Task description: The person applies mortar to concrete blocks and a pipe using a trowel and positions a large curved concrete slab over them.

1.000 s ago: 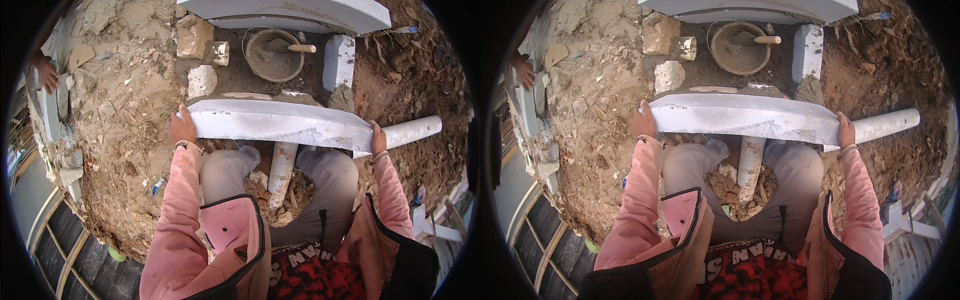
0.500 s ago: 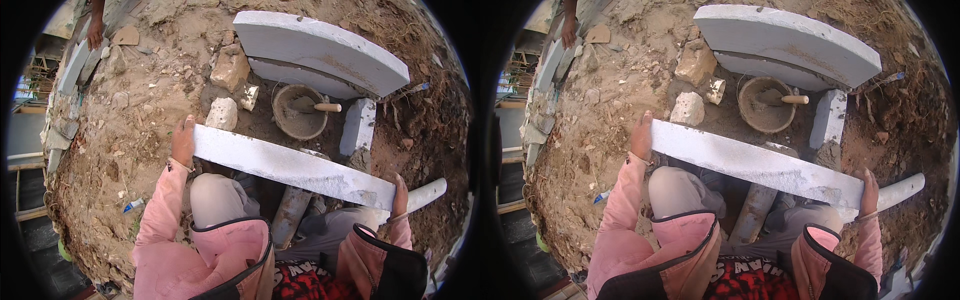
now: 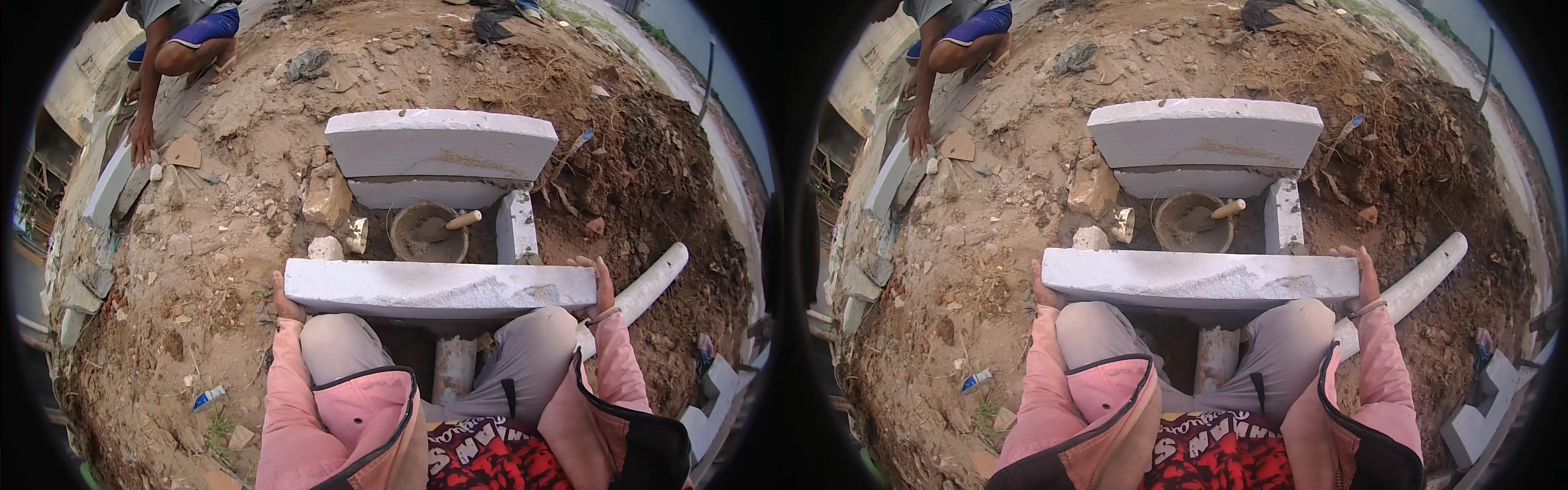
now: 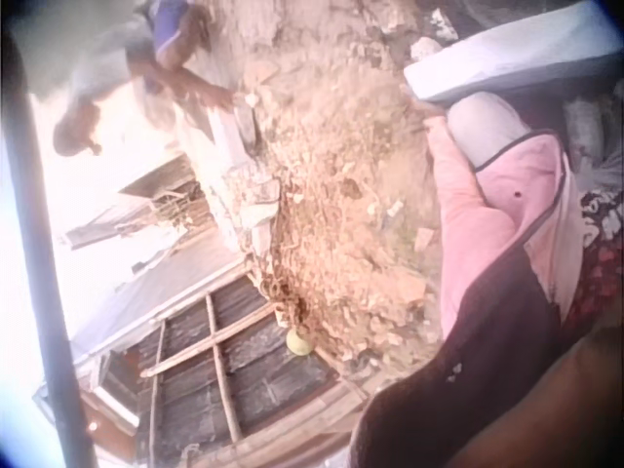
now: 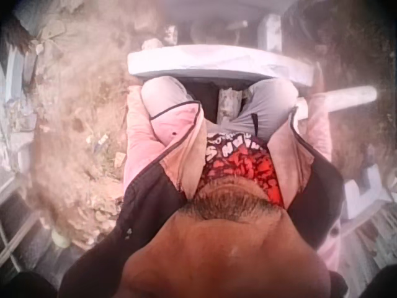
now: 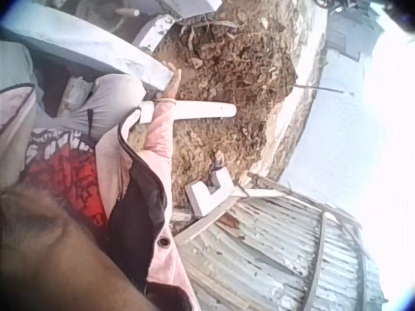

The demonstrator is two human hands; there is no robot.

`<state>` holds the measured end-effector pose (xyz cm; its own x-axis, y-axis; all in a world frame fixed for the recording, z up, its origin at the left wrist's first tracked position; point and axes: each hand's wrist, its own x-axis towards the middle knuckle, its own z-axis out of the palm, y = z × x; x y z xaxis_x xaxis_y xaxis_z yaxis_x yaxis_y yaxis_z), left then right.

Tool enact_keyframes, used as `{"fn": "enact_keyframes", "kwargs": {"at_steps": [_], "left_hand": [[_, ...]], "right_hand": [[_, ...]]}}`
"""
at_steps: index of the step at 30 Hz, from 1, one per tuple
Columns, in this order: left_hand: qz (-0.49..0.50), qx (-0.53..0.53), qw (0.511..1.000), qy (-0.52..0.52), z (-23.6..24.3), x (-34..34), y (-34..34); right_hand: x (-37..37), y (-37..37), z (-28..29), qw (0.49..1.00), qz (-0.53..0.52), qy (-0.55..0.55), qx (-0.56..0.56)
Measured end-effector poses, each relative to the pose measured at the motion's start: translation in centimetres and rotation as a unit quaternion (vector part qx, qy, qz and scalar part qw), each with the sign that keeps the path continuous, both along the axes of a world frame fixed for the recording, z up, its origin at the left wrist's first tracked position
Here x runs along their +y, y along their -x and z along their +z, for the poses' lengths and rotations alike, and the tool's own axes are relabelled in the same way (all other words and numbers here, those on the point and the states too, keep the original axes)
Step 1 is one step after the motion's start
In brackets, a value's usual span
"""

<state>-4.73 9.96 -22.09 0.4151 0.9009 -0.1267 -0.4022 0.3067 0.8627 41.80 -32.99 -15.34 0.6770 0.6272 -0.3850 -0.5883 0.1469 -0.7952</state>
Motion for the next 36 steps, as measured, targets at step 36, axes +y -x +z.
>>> {"fn": "enact_keyframes", "kwargs": {"at_steps": [36], "left_hand": [[0.123,-0.028,0.991,-0.053,-1.3,-0.1,-3.8]], "right_hand": [[8.6,3.3,13.4,0.709,0.171,0.18,-0.661]]}}
